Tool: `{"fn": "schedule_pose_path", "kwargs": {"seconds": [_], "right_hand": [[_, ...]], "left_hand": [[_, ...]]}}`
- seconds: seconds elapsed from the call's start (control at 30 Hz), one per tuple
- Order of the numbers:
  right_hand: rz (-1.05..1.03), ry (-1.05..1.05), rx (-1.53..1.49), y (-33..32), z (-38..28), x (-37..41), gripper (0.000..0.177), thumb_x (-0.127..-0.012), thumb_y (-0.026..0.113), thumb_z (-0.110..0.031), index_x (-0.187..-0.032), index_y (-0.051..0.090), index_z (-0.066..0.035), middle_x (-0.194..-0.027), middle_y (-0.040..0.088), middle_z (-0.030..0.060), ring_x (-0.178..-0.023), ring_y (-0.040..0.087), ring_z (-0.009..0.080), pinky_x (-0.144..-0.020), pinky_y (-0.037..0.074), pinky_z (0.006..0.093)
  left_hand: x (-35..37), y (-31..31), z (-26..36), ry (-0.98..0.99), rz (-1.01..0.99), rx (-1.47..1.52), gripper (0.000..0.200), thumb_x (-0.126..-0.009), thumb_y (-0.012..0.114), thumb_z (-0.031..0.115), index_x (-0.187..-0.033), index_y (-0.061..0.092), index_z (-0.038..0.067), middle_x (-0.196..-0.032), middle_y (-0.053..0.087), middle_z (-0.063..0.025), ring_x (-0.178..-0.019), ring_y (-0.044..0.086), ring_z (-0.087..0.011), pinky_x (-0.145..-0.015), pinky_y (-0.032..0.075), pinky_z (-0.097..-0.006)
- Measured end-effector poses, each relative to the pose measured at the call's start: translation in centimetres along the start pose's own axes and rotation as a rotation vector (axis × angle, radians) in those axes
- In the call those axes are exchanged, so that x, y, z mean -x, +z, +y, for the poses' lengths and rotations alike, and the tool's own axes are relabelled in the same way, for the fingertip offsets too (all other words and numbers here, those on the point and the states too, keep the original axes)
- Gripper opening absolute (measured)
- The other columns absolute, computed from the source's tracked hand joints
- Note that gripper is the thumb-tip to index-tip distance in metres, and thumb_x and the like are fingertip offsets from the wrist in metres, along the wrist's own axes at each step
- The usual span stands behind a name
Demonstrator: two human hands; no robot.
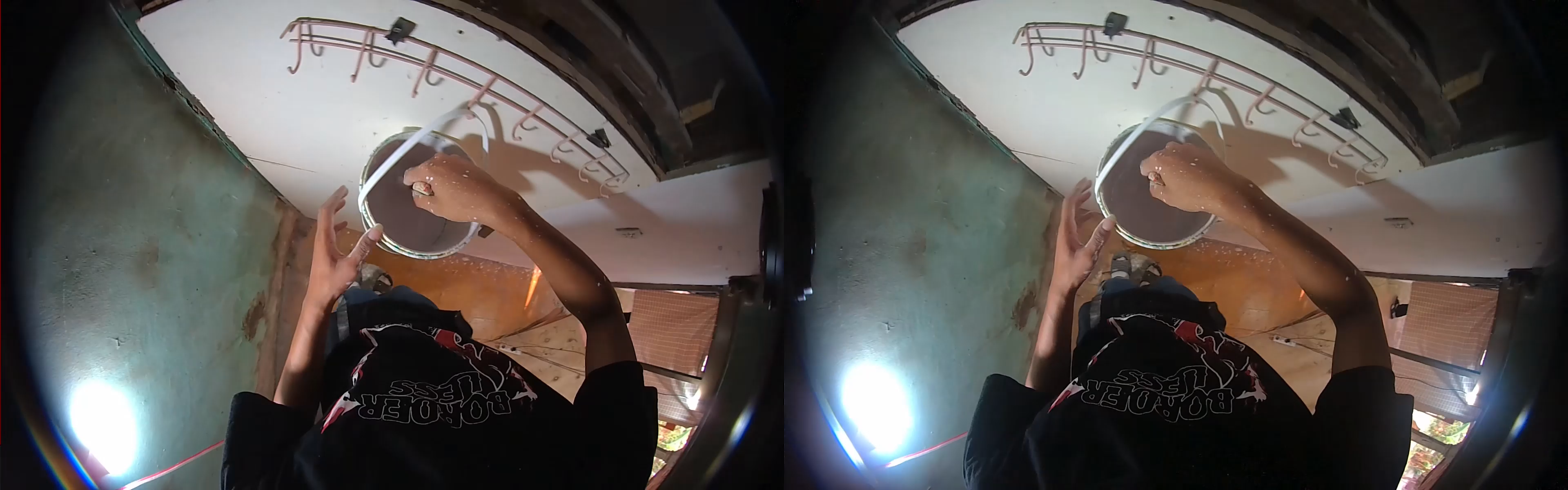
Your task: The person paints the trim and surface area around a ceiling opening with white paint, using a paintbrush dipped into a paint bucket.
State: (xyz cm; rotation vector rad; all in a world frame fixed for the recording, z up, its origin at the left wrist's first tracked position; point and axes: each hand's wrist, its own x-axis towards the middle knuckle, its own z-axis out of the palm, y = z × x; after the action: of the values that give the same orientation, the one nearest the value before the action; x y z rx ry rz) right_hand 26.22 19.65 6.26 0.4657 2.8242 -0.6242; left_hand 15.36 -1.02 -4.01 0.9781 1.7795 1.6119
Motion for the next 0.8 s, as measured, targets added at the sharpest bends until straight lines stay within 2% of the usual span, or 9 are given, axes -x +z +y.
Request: {"fn": "schedule_pose_path", "kwargs": {"seconds": [0.1,0.27,0.43,0.47,0.53,0.6,0.7,0.77,0.8], "right_hand": [[0.046,-0.002,0.121,2.5,1.0,-1.7,0.01,-0.081,0.062,-0.008,-0.084,0.057,-0.001,-0.08,0.063,0.018,-0.08,0.062,0.042,-0.072,0.049,0.0474],[0.061,-0.138,0.024,4.9,1.3,-3.7,0.012,-0.082,0.062,-0.009,-0.077,0.059,0.001,-0.08,0.062,0.0209,-0.083,0.062,0.0434,-0.073,0.049,0.049],[0.023,-0.073,-0.041,4.1,0.0,-2.5,0.012,-0.084,0.059,-0.007,-0.076,0.059,0.003,-0.082,0.062,0.0246,-0.086,0.061,0.0441,-0.074,0.048,0.0506],[-0.076,-0.065,-0.014,3.6,-0.2,-2.2,0.01,-0.084,0.059,-0.006,-0.08,0.062,0.002,-0.085,0.063,0.0251,-0.088,0.063,0.0436,-0.076,0.049,0.0503],[-0.174,-0.047,0.005,2.7,-0.3,-1.5,0.009,-0.084,0.059,-0.005,-0.084,0.065,0.001,-0.089,0.064,0.0256,-0.09,0.064,0.0431,-0.078,0.05,0.0499],[-0.387,-0.096,0.027,1.9,-0.4,-1.0,0.009,-0.084,0.058,-0.005,-0.086,0.066,0.001,-0.086,0.065,0.0244,-0.087,0.065,0.0423,-0.075,0.05,0.0491],[-0.461,-0.169,0.138,0.9,0.1,-0.7,0.01,-0.081,0.059,-0.004,-0.087,0.067,-0.001,-0.082,0.067,0.0217,-0.084,0.066,0.0408,-0.072,0.052,0.0476],[-0.418,-0.153,0.126,-0.1,-0.8,-0.4,0.006,-0.079,0.062,-0.003,-0.083,0.065,0.0,-0.081,0.065,0.0196,-0.083,0.065,0.039,-0.075,0.051,0.0484],[-0.329,-0.208,0.159,0.1,-0.5,-0.6,0.005,-0.08,0.061,-0.004,-0.081,0.065,-0.001,-0.08,0.065,0.0187,-0.081,0.065,0.0378,-0.073,0.052,0.0477]], "left_hand": [[-0.8,-0.7,-0.8,-0.135,-0.135,0.171,0.082,-0.087,0.076,0.036,-0.15,0.034,0.005,-0.15,0.04,-0.019,-0.139,0.038,-0.0324,-0.113,0.033,-0.0471],[-1.3,-1.2,-0.5,-0.097,-0.262,0.258,0.068,-0.093,0.069,0.034,-0.147,0.04,0.002,-0.147,0.046,-0.0196,-0.14,0.039,-0.0284,-0.116,0.029,-0.0429],[-1.4,-1.4,-0.7,-0.128,-0.265,0.323,0.066,-0.096,0.065,0.032,-0.147,0.039,0.0,-0.149,0.043,-0.02,-0.14,0.038,-0.0279,-0.117,0.026,-0.0415],[-1.5,-1.5,-0.6,-0.149,-0.26,0.357,0.065,-0.097,0.064,0.032,-0.148,0.038,0.0,-0.15,0.043,-0.0202,-0.141,0.037,-0.0278,-0.117,0.025,-0.0412],[-1.6,-1.6,-0.8,-0.145,-0.264,0.32,0.064,-0.098,0.063,0.032,-0.148,0.038,0.0,-0.15,0.043,-0.0205,-0.141,0.036,-0.028,-0.117,0.025,-0.0413],[-1.6,-1.7,-1.0,-0.15,-0.253,0.285,0.064,-0.098,0.062,0.032,-0.148,0.038,0.0,-0.15,0.042,-0.0207,-0.142,0.036,-0.0282,-0.117,0.025,-0.0415],[-1.5,-1.9,-1.1,-0.152,-0.281,0.259,0.065,-0.098,0.062,0.034,-0.149,0.037,0.002,-0.15,0.042,-0.0205,-0.142,0.035,-0.0285,-0.116,0.028,-0.0423],[-1.4,-1.8,-1.1,-0.122,-0.316,0.174,0.061,-0.101,0.058,0.03,-0.151,0.032,0.005,-0.141,0.049,-0.0166,-0.129,0.049,-0.0271,-0.109,0.037,-0.041],[-1.4,-1.6,-1.1,-0.119,-0.309,0.204,0.061,-0.101,0.058,0.029,-0.151,0.032,0.005,-0.142,0.049,-0.0173,-0.131,0.047,-0.0263,-0.11,0.036,-0.0409]]}}
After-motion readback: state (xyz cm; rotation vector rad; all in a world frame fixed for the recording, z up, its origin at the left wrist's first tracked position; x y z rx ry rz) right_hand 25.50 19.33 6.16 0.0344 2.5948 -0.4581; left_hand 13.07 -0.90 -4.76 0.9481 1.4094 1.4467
